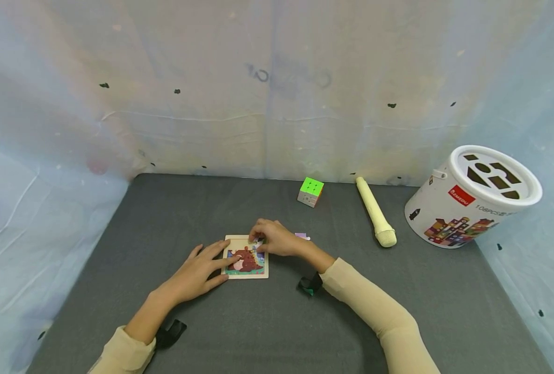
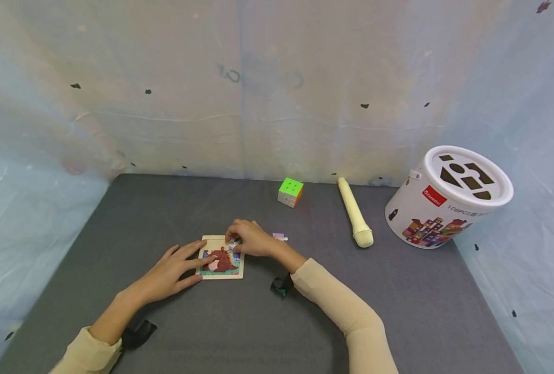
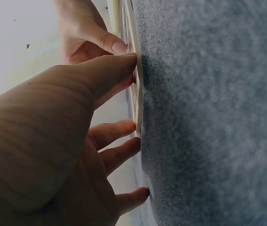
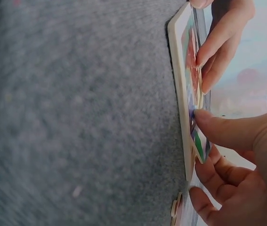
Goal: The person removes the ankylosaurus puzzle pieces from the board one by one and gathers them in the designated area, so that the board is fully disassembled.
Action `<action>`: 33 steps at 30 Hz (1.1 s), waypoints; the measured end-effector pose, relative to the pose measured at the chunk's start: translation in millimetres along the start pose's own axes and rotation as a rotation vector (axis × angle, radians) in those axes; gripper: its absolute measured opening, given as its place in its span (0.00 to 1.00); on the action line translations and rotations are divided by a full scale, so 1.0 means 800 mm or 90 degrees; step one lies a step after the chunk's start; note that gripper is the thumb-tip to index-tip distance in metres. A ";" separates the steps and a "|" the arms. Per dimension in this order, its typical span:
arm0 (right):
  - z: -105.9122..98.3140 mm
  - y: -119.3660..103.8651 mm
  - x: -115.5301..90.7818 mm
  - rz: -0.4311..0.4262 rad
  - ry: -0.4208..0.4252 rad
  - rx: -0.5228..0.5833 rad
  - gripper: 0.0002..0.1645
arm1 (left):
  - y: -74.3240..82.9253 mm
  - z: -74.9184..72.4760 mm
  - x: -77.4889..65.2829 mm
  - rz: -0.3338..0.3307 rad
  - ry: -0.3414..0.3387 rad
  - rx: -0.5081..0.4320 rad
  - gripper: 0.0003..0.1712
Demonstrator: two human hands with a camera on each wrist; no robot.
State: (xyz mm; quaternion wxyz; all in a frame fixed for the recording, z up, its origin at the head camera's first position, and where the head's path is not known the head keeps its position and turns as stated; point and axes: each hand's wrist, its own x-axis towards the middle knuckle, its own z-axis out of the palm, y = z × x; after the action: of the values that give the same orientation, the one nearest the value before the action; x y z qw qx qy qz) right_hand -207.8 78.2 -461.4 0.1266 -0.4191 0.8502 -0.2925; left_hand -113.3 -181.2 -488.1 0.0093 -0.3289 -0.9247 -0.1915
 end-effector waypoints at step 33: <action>-0.017 0.015 -0.035 0.015 0.039 0.203 0.09 | 0.002 -0.001 0.001 -0.024 -0.028 -0.012 0.31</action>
State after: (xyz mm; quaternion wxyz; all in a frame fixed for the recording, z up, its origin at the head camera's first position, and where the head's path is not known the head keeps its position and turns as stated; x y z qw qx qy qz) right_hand -204.0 111.3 -458.6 0.1686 -0.3745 0.8013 -0.4350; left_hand -113.2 -179.6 -486.2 -0.0179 -0.3155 -0.9289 -0.1932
